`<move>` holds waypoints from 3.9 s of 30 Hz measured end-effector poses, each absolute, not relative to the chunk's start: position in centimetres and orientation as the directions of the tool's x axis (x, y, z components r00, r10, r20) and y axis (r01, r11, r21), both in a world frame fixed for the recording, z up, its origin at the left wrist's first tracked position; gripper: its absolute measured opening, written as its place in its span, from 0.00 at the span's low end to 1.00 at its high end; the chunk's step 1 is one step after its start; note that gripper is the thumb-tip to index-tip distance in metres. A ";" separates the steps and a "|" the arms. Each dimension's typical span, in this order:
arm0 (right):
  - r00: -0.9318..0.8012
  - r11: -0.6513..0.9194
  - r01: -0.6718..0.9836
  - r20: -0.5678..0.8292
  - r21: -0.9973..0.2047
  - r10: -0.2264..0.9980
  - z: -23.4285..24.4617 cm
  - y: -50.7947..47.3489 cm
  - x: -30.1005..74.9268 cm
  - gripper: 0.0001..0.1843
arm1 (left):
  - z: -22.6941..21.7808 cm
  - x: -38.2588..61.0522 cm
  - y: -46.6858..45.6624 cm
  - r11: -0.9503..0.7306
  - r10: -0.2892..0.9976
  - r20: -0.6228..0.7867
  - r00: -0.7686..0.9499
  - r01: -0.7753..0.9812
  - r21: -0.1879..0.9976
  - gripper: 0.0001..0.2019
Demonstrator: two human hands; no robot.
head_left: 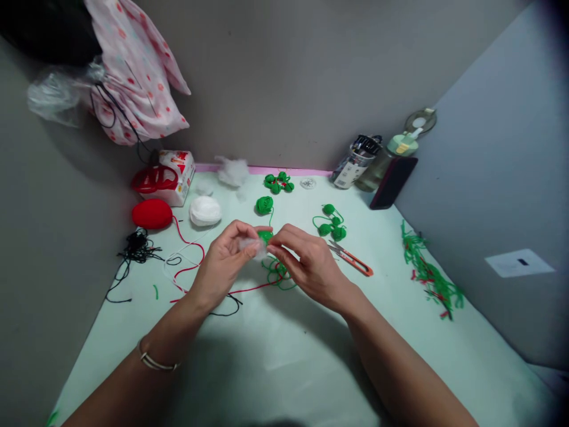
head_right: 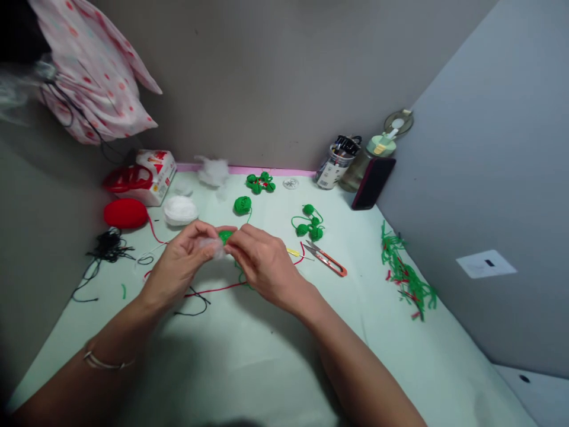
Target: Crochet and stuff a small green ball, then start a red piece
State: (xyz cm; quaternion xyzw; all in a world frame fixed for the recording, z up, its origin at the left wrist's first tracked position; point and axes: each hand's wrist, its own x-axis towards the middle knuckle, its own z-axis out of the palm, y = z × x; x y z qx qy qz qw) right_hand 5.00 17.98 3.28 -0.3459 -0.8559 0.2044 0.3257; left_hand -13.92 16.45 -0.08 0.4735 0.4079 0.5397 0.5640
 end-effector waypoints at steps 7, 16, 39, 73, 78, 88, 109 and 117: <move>-0.431 0.490 0.216 0.368 -0.844 0.824 4.4 17.6 5.2 0.13 | 0.9 -13.8 16.2 -0.052 0.998 0.047 -0.046 -0.121 0.991 0.09; -0.402 0.214 0.328 0.069 -0.920 0.913 5.2 16.8 4.7 0.08 | 2.0 -13.6 15.5 -0.100 0.988 0.082 -0.132 -0.140 0.985 0.11; -0.365 0.306 0.518 0.117 -0.799 0.923 4.3 16.6 3.7 0.19 | 0.1 -13.2 15.6 -0.152 0.979 0.177 0.098 -0.223 0.963 0.10; -0.444 0.481 0.589 0.237 -0.649 0.864 3.5 14.7 2.3 0.12 | 1.1 -12.3 14.8 -0.034 0.997 0.001 -0.071 -0.473 0.880 0.11; -0.503 0.598 0.710 0.327 -0.372 0.800 2.0 13.0 1.0 0.12 | 1.0 -11.8 14.6 0.012 0.993 -0.072 -0.098 -0.512 0.859 0.12; -0.420 0.714 0.359 0.579 -0.602 0.699 5.1 14.8 3.0 0.14 | 1.1 -12.7 15.6 0.120 0.982 -0.179 -0.055 -0.549 0.827 0.12; -0.251 0.191 0.402 0.092 -0.896 0.963 3.9 15.8 3.0 0.20 | 2.0 -12.1 14.6 -0.051 0.999 0.048 -0.019 -0.480 0.876 0.10; -0.464 0.500 0.538 0.257 -0.679 0.848 5.1 15.0 3.4 0.10 | 1.3 -12.2 14.9 -0.068 0.997 0.043 -0.063 -0.471 0.879 0.12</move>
